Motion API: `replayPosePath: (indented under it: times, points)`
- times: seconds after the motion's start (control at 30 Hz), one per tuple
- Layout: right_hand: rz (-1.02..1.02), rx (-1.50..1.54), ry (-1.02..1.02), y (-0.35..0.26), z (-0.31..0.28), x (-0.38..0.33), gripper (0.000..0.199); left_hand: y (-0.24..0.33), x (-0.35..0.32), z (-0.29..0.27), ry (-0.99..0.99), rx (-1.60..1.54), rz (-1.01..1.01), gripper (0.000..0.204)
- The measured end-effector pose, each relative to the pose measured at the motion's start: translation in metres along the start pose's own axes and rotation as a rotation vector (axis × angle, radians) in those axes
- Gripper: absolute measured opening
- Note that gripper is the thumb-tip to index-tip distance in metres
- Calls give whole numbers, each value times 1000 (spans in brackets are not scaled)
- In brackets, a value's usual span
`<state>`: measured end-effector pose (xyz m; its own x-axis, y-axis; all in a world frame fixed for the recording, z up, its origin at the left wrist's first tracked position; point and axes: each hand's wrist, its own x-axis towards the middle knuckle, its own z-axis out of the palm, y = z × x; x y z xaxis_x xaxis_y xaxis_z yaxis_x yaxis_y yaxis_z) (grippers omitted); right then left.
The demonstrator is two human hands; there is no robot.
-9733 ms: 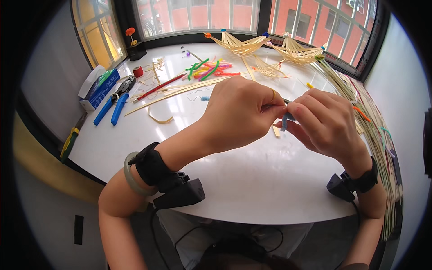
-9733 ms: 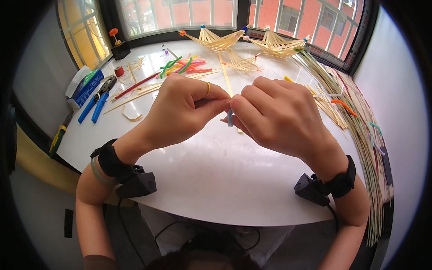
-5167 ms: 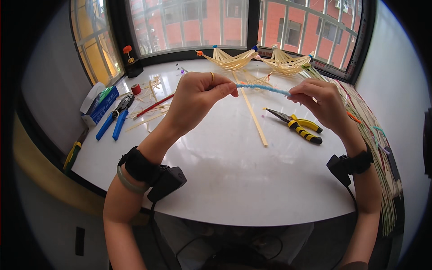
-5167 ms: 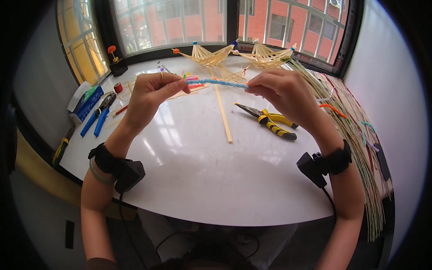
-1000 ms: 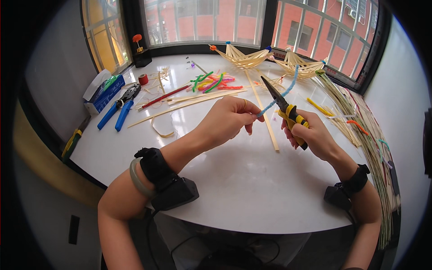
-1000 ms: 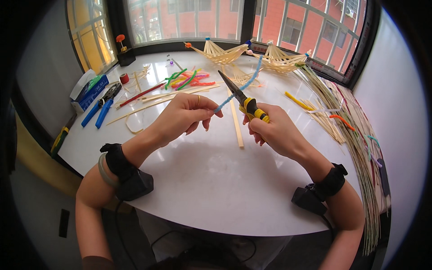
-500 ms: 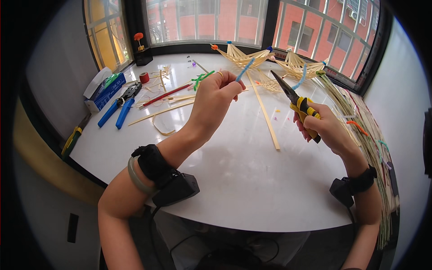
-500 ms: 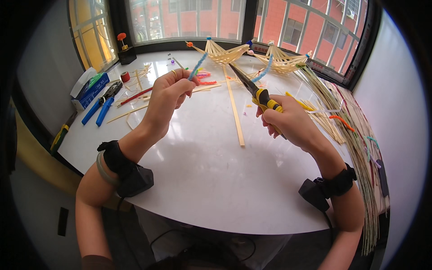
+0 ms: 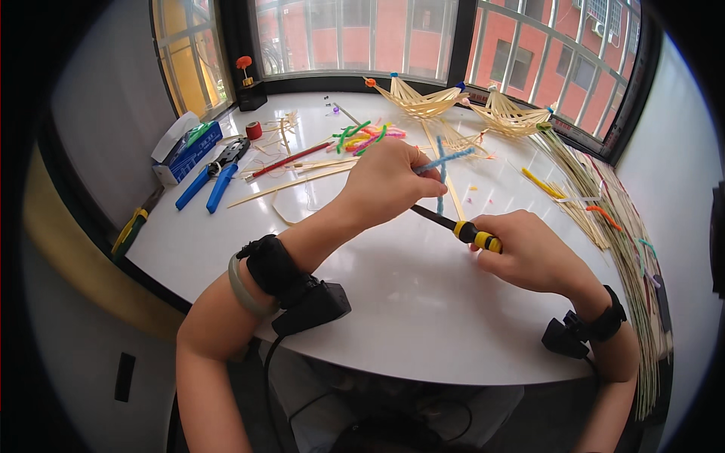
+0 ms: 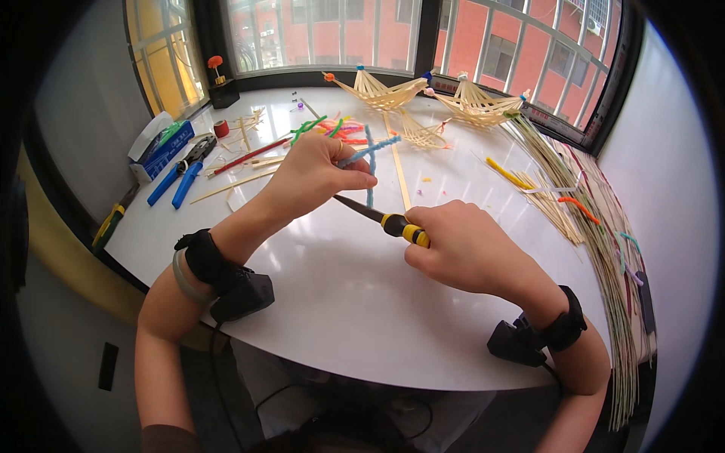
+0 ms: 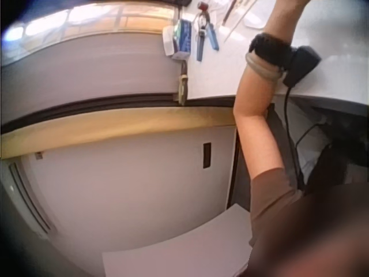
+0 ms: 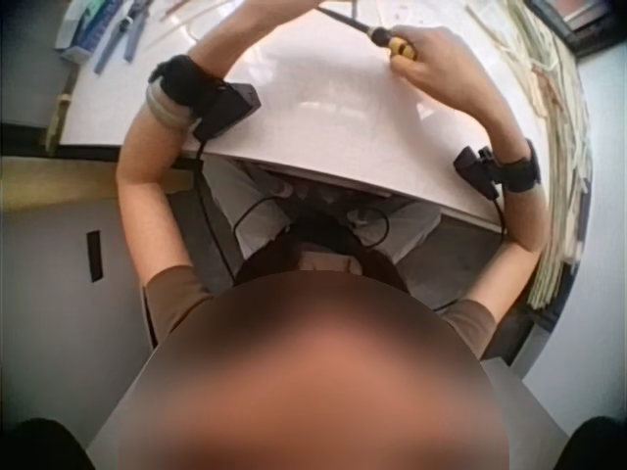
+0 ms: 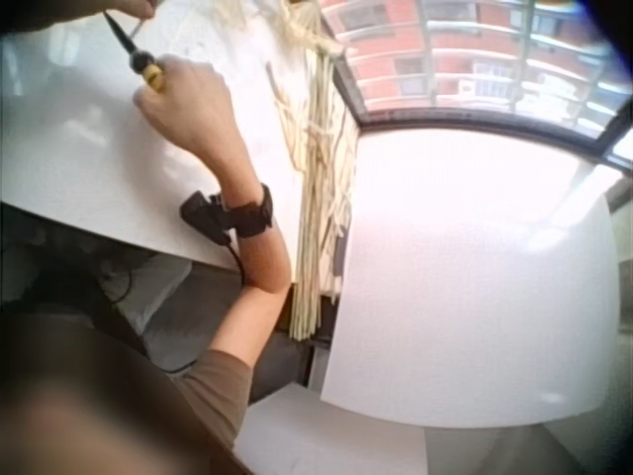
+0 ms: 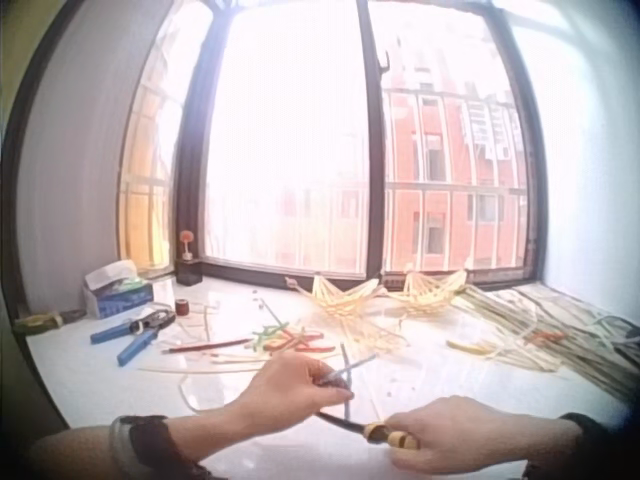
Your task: Weaving and assembling thin bamboo strips to create small decorative boats.
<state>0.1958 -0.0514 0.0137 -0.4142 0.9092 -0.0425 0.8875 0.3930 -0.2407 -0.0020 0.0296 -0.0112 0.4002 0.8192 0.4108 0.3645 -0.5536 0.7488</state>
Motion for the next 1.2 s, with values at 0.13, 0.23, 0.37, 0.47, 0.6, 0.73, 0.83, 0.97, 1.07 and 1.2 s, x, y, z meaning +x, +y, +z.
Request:
replayPosePath:
  times: [0.13, 0.23, 0.37, 0.47, 0.6, 0.73, 0.83, 0.97, 1.07, 1.2]
  points:
    - [-90, 172, 154, 14, 4, 2, 29, -21, 16, -20, 279, -163, -203, 20]
    - [-40, 211, 141, 13, -3, 3, 27, -38, 24, -35, 324, -24, -194, 22]
    - [193, 955, 43, 18, -12, 3, 22, -37, 28, -39, 280, 4, -300, 23]
    - [184, 1111, 173, 21, -11, 5, 25, -17, 21, -29, 140, -252, -267, 28]
    - [59, 1207, 367, 27, -10, 10, 34, 13, 1, -5, -403, -340, -35, 24]
    - [-68, 1151, 458, 14, -10, 6, 38, 28, -6, 6, -464, -374, -49, 22]
    - [-97, 1096, 470, 15, -8, 7, 32, 26, -7, 7, -457, -401, -44, 19]
    - [-86, 960, 648, 17, -8, 10, 29, 21, -7, 6, -368, -427, -83, 19]
    - [-77, 960, 705, 18, -6, 10, 27, 23, -7, 4, -375, -449, -59, 17]
    - [-88, 979, 732, 18, -5, 9, 26, 24, -9, 6, -348, -476, -39, 15]
